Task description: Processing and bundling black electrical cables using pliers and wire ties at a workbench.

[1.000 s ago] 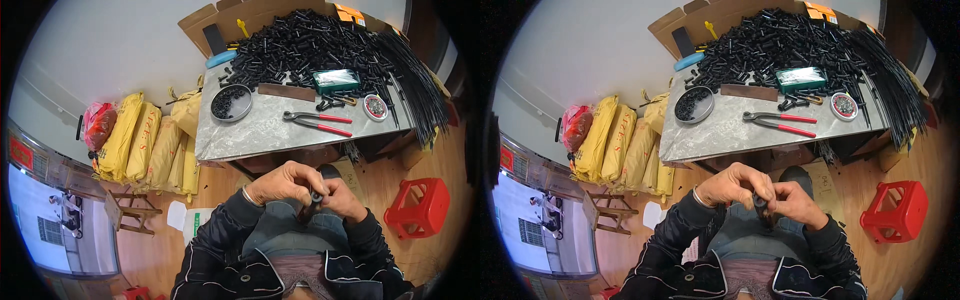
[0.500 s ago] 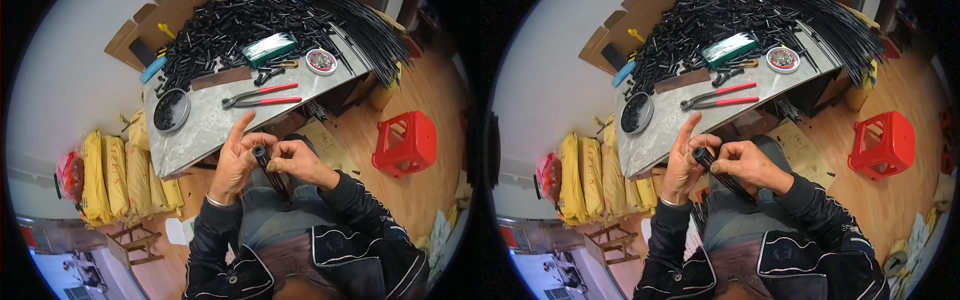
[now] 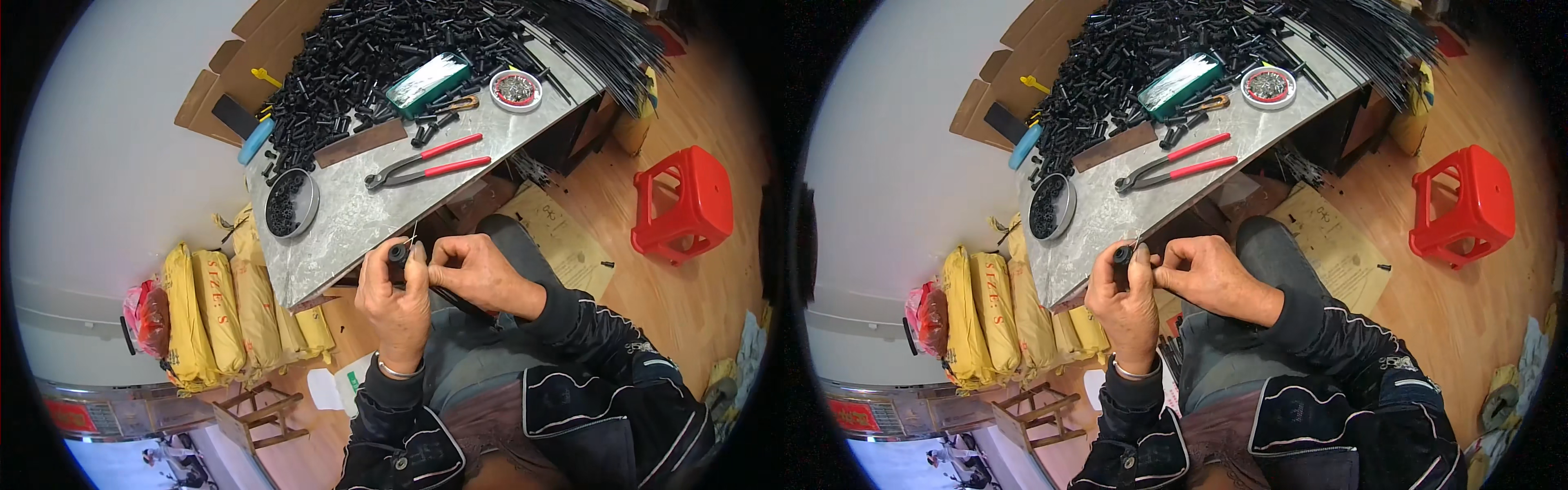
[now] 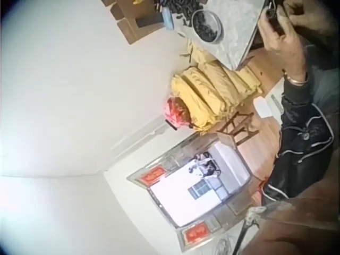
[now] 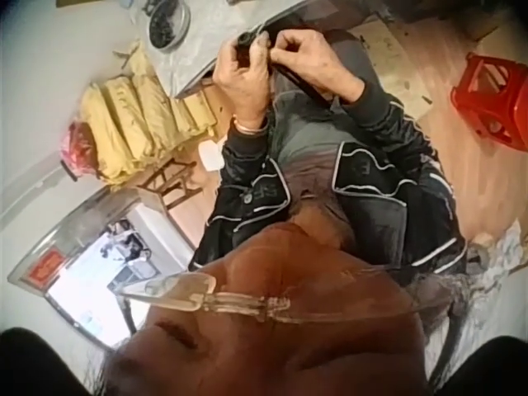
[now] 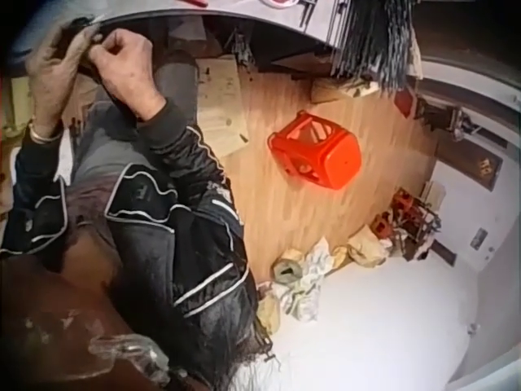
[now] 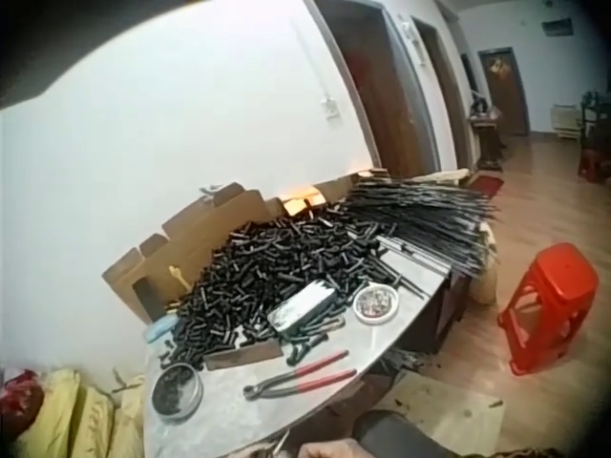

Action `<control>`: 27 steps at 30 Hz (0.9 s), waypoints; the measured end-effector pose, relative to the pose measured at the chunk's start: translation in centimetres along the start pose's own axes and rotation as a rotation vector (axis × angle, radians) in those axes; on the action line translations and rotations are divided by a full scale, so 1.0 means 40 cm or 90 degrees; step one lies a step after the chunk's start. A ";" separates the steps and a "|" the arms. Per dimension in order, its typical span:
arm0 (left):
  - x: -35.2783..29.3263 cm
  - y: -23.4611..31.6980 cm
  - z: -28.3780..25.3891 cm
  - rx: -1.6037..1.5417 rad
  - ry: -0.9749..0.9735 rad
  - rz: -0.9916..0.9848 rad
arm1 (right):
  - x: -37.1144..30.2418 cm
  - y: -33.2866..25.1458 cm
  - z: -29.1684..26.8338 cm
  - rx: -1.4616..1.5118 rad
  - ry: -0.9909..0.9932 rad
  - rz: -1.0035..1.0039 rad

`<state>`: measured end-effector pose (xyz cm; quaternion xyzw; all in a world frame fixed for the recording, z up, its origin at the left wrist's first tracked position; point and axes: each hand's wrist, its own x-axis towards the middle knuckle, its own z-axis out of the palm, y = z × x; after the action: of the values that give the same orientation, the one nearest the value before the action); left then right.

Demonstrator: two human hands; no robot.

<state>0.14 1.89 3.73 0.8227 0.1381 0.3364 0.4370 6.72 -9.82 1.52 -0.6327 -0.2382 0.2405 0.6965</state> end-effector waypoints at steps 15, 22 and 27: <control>0.017 0.016 -0.086 -0.221 -0.219 -0.115 | 0.019 0.014 -0.025 -0.039 -0.142 -0.064; 0.039 0.005 -0.101 -0.346 -0.364 -0.134 | 0.008 0.011 -0.030 0.009 -0.167 -0.023; 0.043 -0.034 -0.099 -0.348 -0.412 -0.070 | 0.014 0.007 -0.030 -0.002 -0.166 -0.019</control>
<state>-1.19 6.06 4.92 0.7313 -0.0569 0.0613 0.6769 7.91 -10.36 1.14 -0.5933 -0.3367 0.3099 0.6623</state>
